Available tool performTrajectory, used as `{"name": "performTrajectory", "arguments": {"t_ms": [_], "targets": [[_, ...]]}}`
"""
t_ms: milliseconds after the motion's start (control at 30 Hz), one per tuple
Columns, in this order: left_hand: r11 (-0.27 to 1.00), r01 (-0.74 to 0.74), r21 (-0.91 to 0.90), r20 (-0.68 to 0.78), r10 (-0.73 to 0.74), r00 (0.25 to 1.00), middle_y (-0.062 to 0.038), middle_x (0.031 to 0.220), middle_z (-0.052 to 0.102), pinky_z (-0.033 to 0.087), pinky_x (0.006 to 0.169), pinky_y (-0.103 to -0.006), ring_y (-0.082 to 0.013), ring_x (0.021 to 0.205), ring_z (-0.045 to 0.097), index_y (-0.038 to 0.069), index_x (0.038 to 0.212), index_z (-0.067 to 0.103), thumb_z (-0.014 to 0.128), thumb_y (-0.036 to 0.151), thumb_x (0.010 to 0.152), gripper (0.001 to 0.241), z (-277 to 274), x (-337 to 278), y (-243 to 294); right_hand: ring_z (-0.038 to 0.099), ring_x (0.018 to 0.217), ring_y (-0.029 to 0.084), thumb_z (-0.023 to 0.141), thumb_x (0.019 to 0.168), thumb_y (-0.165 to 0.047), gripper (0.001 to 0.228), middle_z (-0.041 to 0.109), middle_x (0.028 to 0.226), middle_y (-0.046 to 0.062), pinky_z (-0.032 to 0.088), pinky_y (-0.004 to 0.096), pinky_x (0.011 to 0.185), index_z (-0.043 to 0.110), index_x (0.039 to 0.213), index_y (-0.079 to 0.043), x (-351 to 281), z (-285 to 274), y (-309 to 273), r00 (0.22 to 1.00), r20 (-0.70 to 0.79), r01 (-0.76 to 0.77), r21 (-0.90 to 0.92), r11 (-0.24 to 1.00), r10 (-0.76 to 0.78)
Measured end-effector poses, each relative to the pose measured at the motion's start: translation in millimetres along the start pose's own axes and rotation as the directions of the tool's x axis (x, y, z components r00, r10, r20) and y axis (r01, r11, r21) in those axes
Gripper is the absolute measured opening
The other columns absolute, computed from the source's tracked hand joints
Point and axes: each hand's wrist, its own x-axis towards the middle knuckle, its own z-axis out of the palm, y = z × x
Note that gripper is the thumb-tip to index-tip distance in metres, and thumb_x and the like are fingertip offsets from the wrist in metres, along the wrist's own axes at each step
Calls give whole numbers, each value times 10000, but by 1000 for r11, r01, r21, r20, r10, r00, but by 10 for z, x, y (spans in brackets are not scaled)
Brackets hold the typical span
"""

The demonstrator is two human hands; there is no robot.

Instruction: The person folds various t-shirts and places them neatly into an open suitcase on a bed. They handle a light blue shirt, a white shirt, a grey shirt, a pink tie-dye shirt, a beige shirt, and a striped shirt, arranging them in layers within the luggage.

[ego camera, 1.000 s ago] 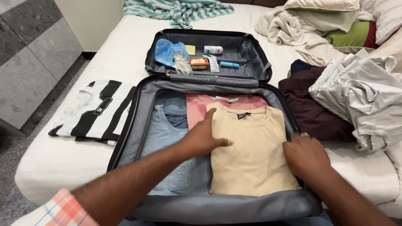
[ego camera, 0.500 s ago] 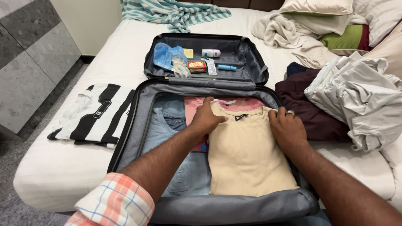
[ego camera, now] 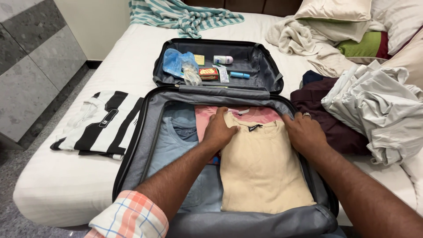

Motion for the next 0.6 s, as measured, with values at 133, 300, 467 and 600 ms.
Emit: {"name": "performTrajectory", "arguments": {"t_ms": [133,300,467,600], "targets": [[1000,-5,22,-11,5,1000,-192,1396,534,471,1049,-441,-362,1273,562,138,1453,434,844,272,773,805,9,-39,21,675,910,306,588,909,-210,217,594,1117,150,574,423,671,638,1109,-143,19,224,-100,995,102,9,-64,998,-3],[999,-5,35,8,5,1000,-186,1386,525,483,1046,-430,-356,1250,581,146,1461,418,825,272,793,793,-13,-74,19,642,1055,328,600,926,-249,291,531,1296,158,570,383,765,643,1192,-138,146,389,-211,970,238,9,-276,961,59],[998,-24,59,4,24,1000,-185,1392,517,469,1051,-441,-362,1268,561,145,1467,401,813,274,814,783,-27,-121,48,650,1068,342,619,923,-239,316,525,1319,199,604,370,759,637,1208,-104,231,330,-179,959,248,-74,-244,967,136],[997,-30,68,-19,32,999,-172,1403,513,463,1051,-450,-365,1284,547,153,1463,404,813,276,811,780,-25,-159,126,672,1024,345,631,924,-215,354,536,1275,207,631,382,717,606,1255,-93,251,271,-151,940,308,-106,-149,983,148]]}}
